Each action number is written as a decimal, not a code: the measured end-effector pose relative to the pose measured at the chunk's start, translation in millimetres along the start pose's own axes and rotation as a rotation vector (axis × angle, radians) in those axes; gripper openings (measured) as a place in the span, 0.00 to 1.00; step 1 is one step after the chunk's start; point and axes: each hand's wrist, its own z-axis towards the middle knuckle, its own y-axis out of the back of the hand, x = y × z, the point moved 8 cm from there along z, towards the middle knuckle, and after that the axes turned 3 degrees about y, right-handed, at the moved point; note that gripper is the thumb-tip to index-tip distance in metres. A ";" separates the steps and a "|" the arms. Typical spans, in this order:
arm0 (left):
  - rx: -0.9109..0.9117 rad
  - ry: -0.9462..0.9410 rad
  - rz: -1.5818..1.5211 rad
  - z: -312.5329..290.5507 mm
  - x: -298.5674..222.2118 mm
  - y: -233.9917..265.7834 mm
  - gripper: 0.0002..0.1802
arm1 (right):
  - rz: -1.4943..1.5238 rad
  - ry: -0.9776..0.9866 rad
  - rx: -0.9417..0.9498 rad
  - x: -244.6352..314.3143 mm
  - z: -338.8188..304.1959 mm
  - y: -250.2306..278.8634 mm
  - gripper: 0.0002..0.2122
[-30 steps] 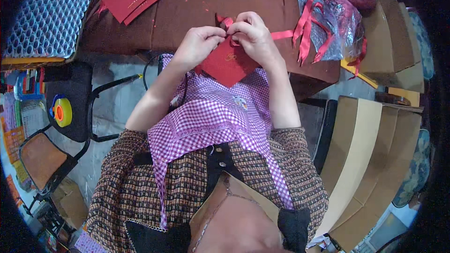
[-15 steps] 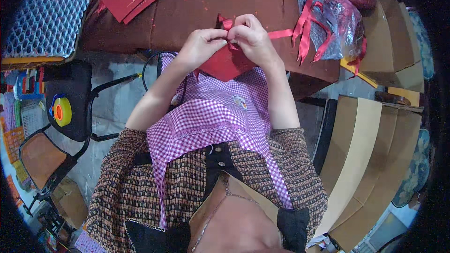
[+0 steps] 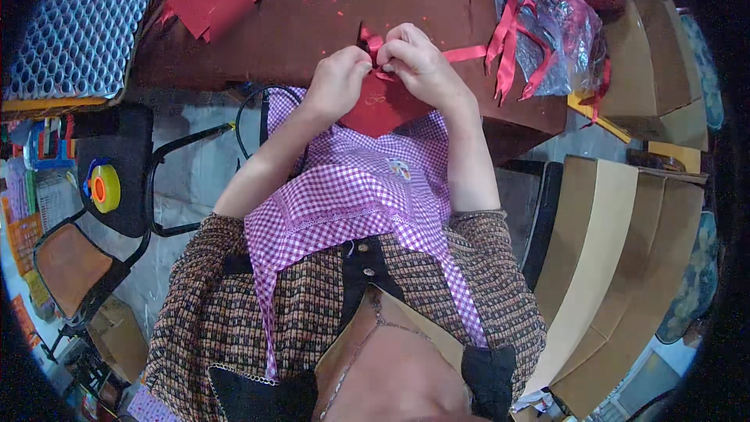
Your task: The person assembles paper gift bags by threading ribbons through their holes to attach handles by hand and stacks the bags on the table.
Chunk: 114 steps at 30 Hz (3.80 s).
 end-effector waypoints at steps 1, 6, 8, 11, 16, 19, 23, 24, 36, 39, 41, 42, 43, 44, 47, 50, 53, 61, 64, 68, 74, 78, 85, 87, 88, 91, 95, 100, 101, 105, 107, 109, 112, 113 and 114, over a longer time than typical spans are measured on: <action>-0.005 0.044 -0.002 0.1 2.6 1.9 0.06 | 0.001 -0.001 0.000 0.4 -0.2 0.2 0.09; -0.270 0.335 -0.114 14.0 45.3 59.4 0.10 | -0.010 -0.073 -0.001 -11.1 -7.9 4.5 0.08; -0.289 0.448 -0.155 16.3 55.2 79.0 0.10 | -0.031 -0.058 -0.029 -12.3 -9.6 7.6 0.07; -0.371 0.304 -0.122 20.3 58.1 92.7 0.10 | -0.005 -0.120 -0.055 -19.8 -8.0 5.6 0.07; -0.102 -0.109 0.233 14.0 -9.8 67.4 0.10 | -0.038 -0.159 -0.109 -33.6 -9.2 9.3 0.05; 0.117 -0.197 0.294 -5.1 -18.8 38.5 0.11 | -0.023 -0.185 -0.118 -35.8 -8.6 13.2 0.05; 0.254 -0.108 0.491 -15.4 2.1 24.2 0.14 | -0.063 -0.164 -0.116 -45.6 -10.2 21.1 0.05; 0.244 -0.090 0.481 -14.7 4.1 26.0 0.15 | -0.040 -0.202 -0.095 -53.2 -11.6 23.7 0.05; 0.113 0.555 -1.296 22.0 26.6 55.1 0.25 | 0.251 -0.315 0.106 -82.8 3.4 22.8 0.04; -0.117 0.411 -0.897 17.7 43.8 73.0 0.20 | 0.217 -0.352 0.113 -92.5 2.5 15.8 0.06; -0.135 0.166 -0.221 13.6 11.1 82.9 0.15 | 0.236 -0.355 0.083 -95.9 3.2 12.8 0.06; -0.086 0.060 -0.070 13.7 12.4 69.7 0.15 | 0.237 -0.355 0.085 -96.7 2.7 11.0 0.06; 0.010 0.044 0.049 9.9 9.7 53.9 0.15 | 0.215 -0.361 0.083 -97.7 1.4 10.3 0.06; 0.105 0.027 0.170 6.2 7.6 37.3 0.16 | 0.193 -0.365 0.079 -99.5 1.4 9.9 0.07; 0.138 0.025 0.339 -6.2 9.1 12.4 0.12 | 0.146 -0.324 0.065 -88.9 2.7 8.9 0.05; 0.104 -0.041 0.408 -3.1 12.6 7.2 0.11 | 0.028 -0.254 -0.083 -78.3 -3.7 29.5 0.06; 0.098 -0.024 0.388 -3.0 15.9 4.6 0.11 | -0.125 -0.263 -0.274 -74.8 -35.5 64.9 0.07; 0.039 -0.034 0.362 -0.1 12.4 8.4 0.11 | -0.276 -0.432 -0.197 -22.1 -114.5 46.4 0.22; 0.029 -0.070 0.342 1.8 7.5 4.2 0.11 | -0.470 -0.427 -0.259 -21.7 -126.1 40.5 0.15; 0.083 -0.018 0.306 0.6 16.5 4.6 0.10 | -0.325 -0.500 -0.448 -31.6 -137.3 55.0 0.11; -0.007 0.030 0.239 5.6 12.2 30.7 0.11 | 0.692 -0.637 -0.504 -20.1 -120.4 58.8 0.16; -0.030 0.048 0.202 12.7 8.5 35.8 0.11 | 1.090 -0.310 -0.497 -9.9 -108.5 53.0 0.09; -0.071 0.127 0.155 23.3 21.4 51.7 0.09 | 1.411 -0.063 -0.571 8.2 -61.5 76.9 0.12; -0.086 0.185 0.093 21.8 22.4 55.9 0.09 | 1.260 -0.130 -0.646 13.1 -52.3 84.3 0.08; -0.086 0.180 0.091 21.0 24.9 53.1 0.09 | 1.255 -0.126 -0.647 10.3 -49.8 84.8 0.08; -0.094 0.203 0.053 15.9 40.6 42.1 0.10 | 0.751 -0.384 -0.703 -3.7 -49.5 89.6 0.07; -0.128 0.127 0.054 15.9 44.3 37.5 0.11 | -0.021 -0.071 -0.657 22.7 -19.9 96.1 0.07; -0.074 0.136 0.137 18.6 49.4 38.3 0.12 | 0.599 0.049 -0.588 31.4 0.8 55.5 0.07; -0.037 0.205 0.175 20.6 47.0 38.1 0.12 | 0.809 -0.053 -0.567 22.5 -2.7 36.8 0.08; -0.021 0.229 0.063 24.2 61.5 35.3 0.11 | 0.316 -0.218 -0.168 3.8 0.9 -21.7 0.10; -0.001 0.207 0.039 24.6 61.2 34.4 0.12 | -0.129 -0.085 -0.151 4.6 -0.4 -38.0 0.09; 0.085 0.237 -0.026 22.8 55.3 33.3 0.13 | -0.100 -0.153 -0.175 -8.1 -3.7 -41.5 0.09; 0.119 0.115 0.112 19.8 45.6 34.1 0.14 | -0.056 -0.240 -0.247 -20.7 -7.6 -40.7 0.08; 0.099 0.092 0.191 18.3 42.2 39.1 0.15 | -0.016 -0.242 -0.268 -21.7 -7.3 -40.7 0.07; 0.103 0.094 0.194 18.1 45.5 38.6 0.15 | 0.024 -0.244 -0.289 -22.6 -7.2 -40.4 0.07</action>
